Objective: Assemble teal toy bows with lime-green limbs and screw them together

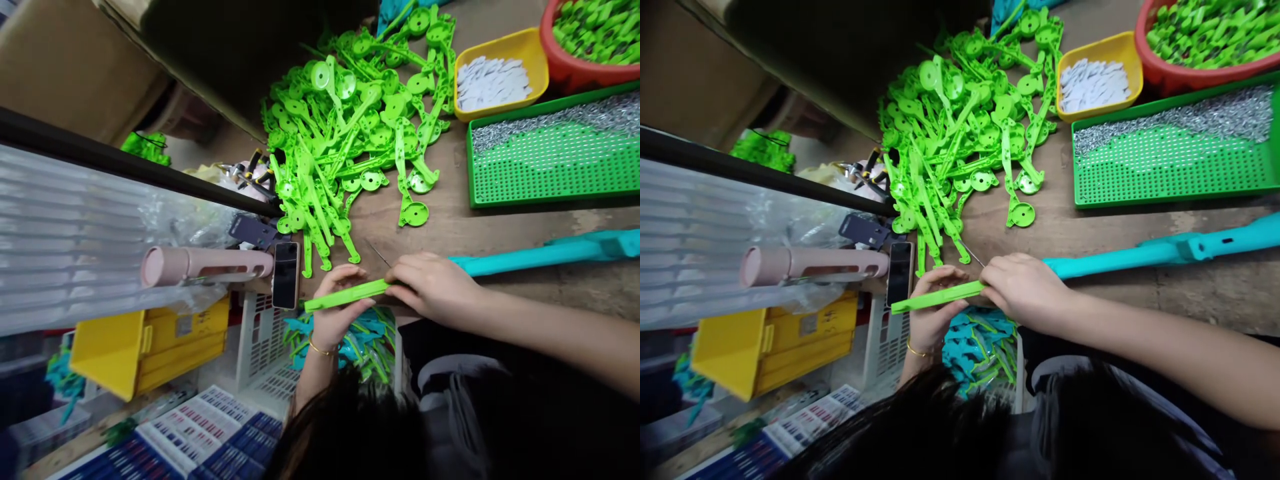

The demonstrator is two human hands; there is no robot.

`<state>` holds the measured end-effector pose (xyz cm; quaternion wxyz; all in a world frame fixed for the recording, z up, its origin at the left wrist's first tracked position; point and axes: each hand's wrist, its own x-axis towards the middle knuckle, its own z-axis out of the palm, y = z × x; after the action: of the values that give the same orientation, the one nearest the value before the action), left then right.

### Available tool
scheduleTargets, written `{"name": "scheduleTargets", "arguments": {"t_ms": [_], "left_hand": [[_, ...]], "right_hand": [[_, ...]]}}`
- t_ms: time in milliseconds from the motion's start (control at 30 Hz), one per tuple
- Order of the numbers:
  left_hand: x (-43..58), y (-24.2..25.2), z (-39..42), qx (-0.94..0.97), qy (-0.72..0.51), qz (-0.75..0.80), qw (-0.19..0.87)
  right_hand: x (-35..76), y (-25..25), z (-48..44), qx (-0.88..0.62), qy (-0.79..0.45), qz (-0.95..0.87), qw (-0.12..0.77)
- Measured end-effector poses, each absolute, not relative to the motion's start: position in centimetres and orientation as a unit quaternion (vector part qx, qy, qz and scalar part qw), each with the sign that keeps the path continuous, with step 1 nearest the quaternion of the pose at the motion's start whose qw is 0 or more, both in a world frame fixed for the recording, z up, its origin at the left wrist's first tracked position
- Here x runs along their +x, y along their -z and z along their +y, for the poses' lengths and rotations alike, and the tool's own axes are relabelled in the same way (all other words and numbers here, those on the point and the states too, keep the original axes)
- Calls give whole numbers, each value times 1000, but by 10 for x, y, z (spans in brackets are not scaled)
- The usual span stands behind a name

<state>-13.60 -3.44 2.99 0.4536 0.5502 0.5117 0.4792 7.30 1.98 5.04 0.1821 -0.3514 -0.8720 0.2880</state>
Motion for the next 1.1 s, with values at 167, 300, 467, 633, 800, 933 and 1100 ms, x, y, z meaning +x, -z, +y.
{"name": "scheduleTargets", "arguments": {"t_ms": [167, 300, 467, 633, 800, 933, 1100], "left_hand": [[-136, -34, -39, 562, -481, 525, 420], [-139, -35, -42, 554, -498, 524, 412], [-143, -41, -46, 556, -503, 528, 398], [-142, -45, -45, 552, -521, 517, 396], [-131, -21, -45, 538, -529, 494, 432], [-110, 5, -44, 524, -537, 473, 462], [-98, 13, -46, 511, -551, 460, 472]], "right_hand": [[75, -56, 21, -348, -299, -873, 167], [72, -56, 19, -329, -297, -877, 184], [55, -50, 9, -305, -274, -879, 243], [55, -58, 10, -297, -246, -889, 247], [78, -81, 53, -390, -188, -895, 107], [83, -83, 80, -430, -128, -894, -2], [101, -87, 55, -400, -121, -907, 55]]}}
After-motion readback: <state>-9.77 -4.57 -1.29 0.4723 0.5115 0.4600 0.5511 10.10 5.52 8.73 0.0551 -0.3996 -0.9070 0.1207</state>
